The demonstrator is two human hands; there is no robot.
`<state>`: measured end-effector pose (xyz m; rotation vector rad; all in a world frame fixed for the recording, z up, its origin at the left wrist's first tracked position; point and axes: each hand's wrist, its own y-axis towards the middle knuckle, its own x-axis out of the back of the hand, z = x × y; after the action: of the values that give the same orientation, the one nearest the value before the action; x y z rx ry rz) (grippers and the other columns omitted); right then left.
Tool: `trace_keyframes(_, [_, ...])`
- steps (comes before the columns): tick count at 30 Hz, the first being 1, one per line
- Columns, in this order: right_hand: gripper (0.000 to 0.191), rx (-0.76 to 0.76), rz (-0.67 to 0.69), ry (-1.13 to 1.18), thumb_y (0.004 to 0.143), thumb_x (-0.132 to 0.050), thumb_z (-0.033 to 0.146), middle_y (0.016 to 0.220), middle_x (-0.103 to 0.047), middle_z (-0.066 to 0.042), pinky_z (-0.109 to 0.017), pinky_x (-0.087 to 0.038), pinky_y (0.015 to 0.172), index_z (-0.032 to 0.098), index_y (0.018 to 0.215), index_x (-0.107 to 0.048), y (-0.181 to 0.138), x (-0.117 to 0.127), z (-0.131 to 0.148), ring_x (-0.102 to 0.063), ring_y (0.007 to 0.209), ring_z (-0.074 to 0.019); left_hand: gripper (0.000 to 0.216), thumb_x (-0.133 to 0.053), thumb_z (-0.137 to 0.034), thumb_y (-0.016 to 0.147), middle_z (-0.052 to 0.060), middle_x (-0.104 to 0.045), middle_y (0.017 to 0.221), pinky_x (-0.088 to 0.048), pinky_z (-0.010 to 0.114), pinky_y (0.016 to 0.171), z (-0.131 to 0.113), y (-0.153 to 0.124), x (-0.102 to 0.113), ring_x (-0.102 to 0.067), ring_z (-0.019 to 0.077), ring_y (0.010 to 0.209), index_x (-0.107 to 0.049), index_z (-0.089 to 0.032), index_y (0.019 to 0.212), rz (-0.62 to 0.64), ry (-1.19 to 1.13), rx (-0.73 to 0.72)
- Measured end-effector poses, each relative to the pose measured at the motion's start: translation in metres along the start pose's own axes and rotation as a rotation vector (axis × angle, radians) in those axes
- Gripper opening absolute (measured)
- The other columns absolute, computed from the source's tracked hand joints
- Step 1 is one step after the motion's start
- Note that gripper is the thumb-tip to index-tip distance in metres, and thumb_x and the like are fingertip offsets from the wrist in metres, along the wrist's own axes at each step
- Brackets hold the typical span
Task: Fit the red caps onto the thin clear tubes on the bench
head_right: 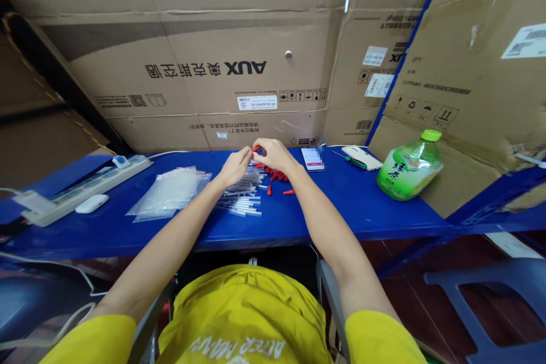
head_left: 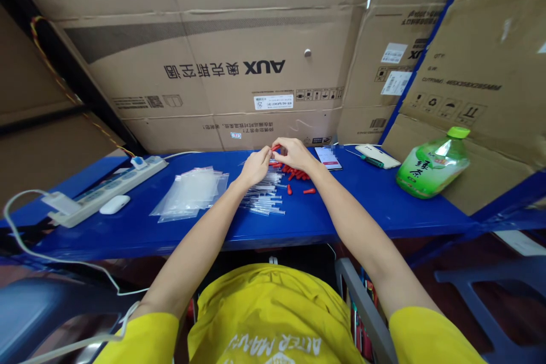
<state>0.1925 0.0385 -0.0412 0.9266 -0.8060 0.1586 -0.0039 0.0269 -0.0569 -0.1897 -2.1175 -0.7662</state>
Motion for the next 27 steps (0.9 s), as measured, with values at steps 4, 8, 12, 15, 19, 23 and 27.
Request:
trace_keyframes(4, [0.018, 0.002, 0.024, 0.012, 0.093, -0.064, 0.032, 0.094, -0.076, -0.005, -0.028, -0.045, 0.076, 0.019, 0.104, -0.07, -0.0001, 0.0, -0.0005, -0.064, 0.077, -0.0181, 0.033, -0.032, -0.034, 0.108, 0.005, -0.067, 0.084, -0.036, 0.029, 0.07, -0.0004, 0.0004, 0.0016, -0.059, 0.0194, 0.076, -0.054, -0.021, 0.087, 0.005, -0.055, -0.008])
trace_keyframes(8, [0.016, 0.021, 0.036, -0.013, 0.092, -0.063, 0.03, 0.093, -0.076, -0.006, -0.028, -0.043, 0.075, 0.018, 0.101, -0.07, 0.0002, -0.0017, -0.0027, -0.064, 0.078, -0.0189, 0.034, -0.033, -0.034, 0.108, 0.005, -0.065, 0.082, -0.036, 0.03, 0.07, -0.0005, 0.0017, 0.0021, -0.057, 0.0186, 0.074, -0.051, -0.021, 0.082, 0.01, -0.05, -0.026])
trace_keyframes(12, [0.016, 0.01, 0.038, -0.073, 0.092, -0.06, 0.028, 0.09, -0.074, -0.006, -0.028, -0.041, 0.072, 0.018, 0.1, -0.069, 0.0007, -0.0041, -0.0021, -0.062, 0.075, -0.0187, 0.034, -0.034, -0.034, 0.108, 0.005, -0.065, 0.081, -0.038, 0.03, 0.071, -0.0008, 0.0026, 0.002, -0.058, 0.0188, 0.074, -0.053, -0.021, 0.083, 0.008, -0.013, -0.038])
trace_keyframes(15, [0.016, -0.004, 0.038, -0.109, 0.092, -0.059, 0.027, 0.089, -0.073, -0.006, -0.028, -0.039, 0.07, 0.018, 0.1, -0.069, 0.0011, -0.0058, -0.0003, -0.059, 0.073, -0.0184, 0.035, -0.034, -0.035, 0.108, 0.006, -0.066, 0.081, -0.039, 0.03, 0.073, -0.0011, 0.0033, 0.0021, -0.058, 0.0189, 0.074, -0.055, -0.021, 0.084, 0.005, 0.002, -0.048])
trace_keyframes(19, [0.015, -0.012, 0.031, -0.141, 0.093, -0.056, 0.026, 0.085, -0.072, -0.006, -0.027, -0.036, 0.068, 0.018, 0.097, -0.068, 0.0016, -0.0074, 0.0022, -0.057, 0.069, -0.018, 0.037, -0.035, -0.036, 0.108, 0.005, -0.065, 0.079, -0.039, 0.029, 0.072, -0.0017, 0.0044, 0.0017, -0.057, 0.0179, 0.072, -0.056, -0.02, 0.082, -0.01, 0.011, -0.035])
trace_keyframes(23, [0.016, -0.012, 0.03, -0.17, 0.095, -0.053, 0.025, 0.082, -0.071, -0.006, -0.028, -0.034, 0.067, 0.018, 0.095, -0.068, 0.0024, -0.0076, 0.0048, -0.055, 0.068, -0.0182, 0.039, -0.036, -0.039, 0.107, 0.004, -0.064, 0.076, -0.037, 0.028, 0.069, -0.0031, 0.0051, 0.0011, -0.054, 0.0167, 0.069, -0.057, -0.019, 0.082, -0.032, 0.002, -0.014])
trace_keyframes(27, [0.017, 0.002, 0.022, -0.179, 0.096, -0.051, 0.023, 0.081, -0.07, -0.006, -0.029, -0.034, 0.068, 0.018, 0.094, -0.067, 0.0035, -0.0081, 0.0059, -0.055, 0.067, -0.0187, 0.041, -0.036, -0.04, 0.107, 0.003, -0.063, 0.073, -0.034, 0.028, 0.067, -0.0047, 0.0052, 0.0006, -0.051, 0.0157, 0.067, -0.058, -0.018, 0.08, -0.056, -0.002, -0.001])
